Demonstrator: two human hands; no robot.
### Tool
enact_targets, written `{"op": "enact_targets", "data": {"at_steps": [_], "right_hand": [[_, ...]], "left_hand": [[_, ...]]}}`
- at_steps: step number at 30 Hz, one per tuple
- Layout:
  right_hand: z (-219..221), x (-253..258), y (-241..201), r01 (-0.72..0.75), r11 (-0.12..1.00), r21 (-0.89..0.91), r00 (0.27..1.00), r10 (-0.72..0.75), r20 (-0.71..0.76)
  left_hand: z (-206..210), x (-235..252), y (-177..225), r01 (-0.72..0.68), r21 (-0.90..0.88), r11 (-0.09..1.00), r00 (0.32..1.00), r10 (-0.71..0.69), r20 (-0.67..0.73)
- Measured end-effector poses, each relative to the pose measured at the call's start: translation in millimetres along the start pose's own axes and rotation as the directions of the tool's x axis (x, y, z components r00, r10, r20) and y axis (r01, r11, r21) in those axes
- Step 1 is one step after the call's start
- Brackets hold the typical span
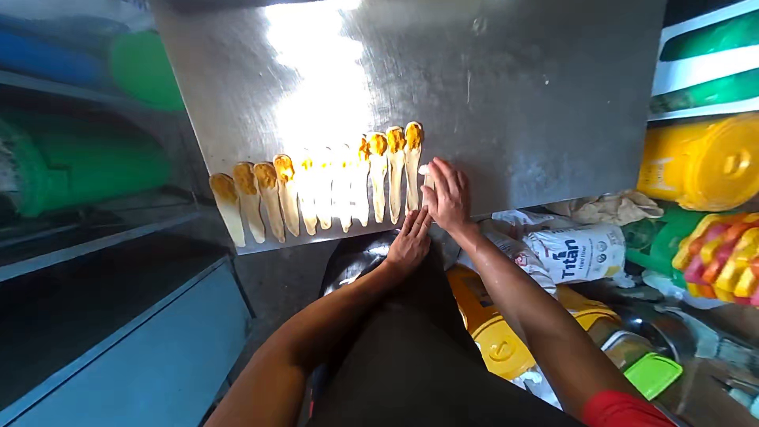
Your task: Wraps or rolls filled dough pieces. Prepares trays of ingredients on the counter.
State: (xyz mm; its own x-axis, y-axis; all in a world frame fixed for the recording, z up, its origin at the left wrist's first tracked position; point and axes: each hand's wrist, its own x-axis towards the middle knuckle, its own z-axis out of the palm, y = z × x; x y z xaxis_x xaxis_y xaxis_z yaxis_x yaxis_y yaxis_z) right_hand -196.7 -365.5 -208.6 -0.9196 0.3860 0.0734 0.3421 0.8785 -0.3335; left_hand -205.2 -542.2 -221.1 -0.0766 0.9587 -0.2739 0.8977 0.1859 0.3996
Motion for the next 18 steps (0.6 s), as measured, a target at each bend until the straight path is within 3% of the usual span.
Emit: {"op": "enact_targets", "data": {"at_steps": [2, 5, 9, 13, 15, 18], "right_hand": [[13, 26, 7, -0.049, 0.998, -0.027, 0.995, 0.047, -0.084], [34, 72, 18, 0.02, 0.994, -0.106, 0.992, -0.033, -0.124], [14, 135, 27, 0.155, 0.983, -0.103, 0.971, -0.17, -0.167], [18, 171, 47, 0.164, 0.975, -0.151, 0.952, -0.196, -0.236], [25, 155, 49, 0.097, 0.982, -0.161, 0.983, -0.119, -0.139], [21, 87, 30, -0.01, 0.989, -0.15, 0.993, 0.027, 0.114]], "left_hand": [[-1, 0, 1, -0.016, -0.009, 1.0, 0.999, 0.016, -0.029], [10, -3, 1, -0.028, 0.049, 0.998, 0.997, 0.031, -0.066], [14, 3, 0, -0.012, 0.081, 0.997, 0.996, 0.019, -0.087], [15, 15, -2, 0.026, 0.105, 0.994, 0.995, -0.015, -0.102], [19, 14, -2, 0.027, 0.103, 0.994, 0.994, -0.016, -0.108], [21, 10, 0, 0.017, 0.128, 0.992, 0.997, -0.007, -0.082]]}}
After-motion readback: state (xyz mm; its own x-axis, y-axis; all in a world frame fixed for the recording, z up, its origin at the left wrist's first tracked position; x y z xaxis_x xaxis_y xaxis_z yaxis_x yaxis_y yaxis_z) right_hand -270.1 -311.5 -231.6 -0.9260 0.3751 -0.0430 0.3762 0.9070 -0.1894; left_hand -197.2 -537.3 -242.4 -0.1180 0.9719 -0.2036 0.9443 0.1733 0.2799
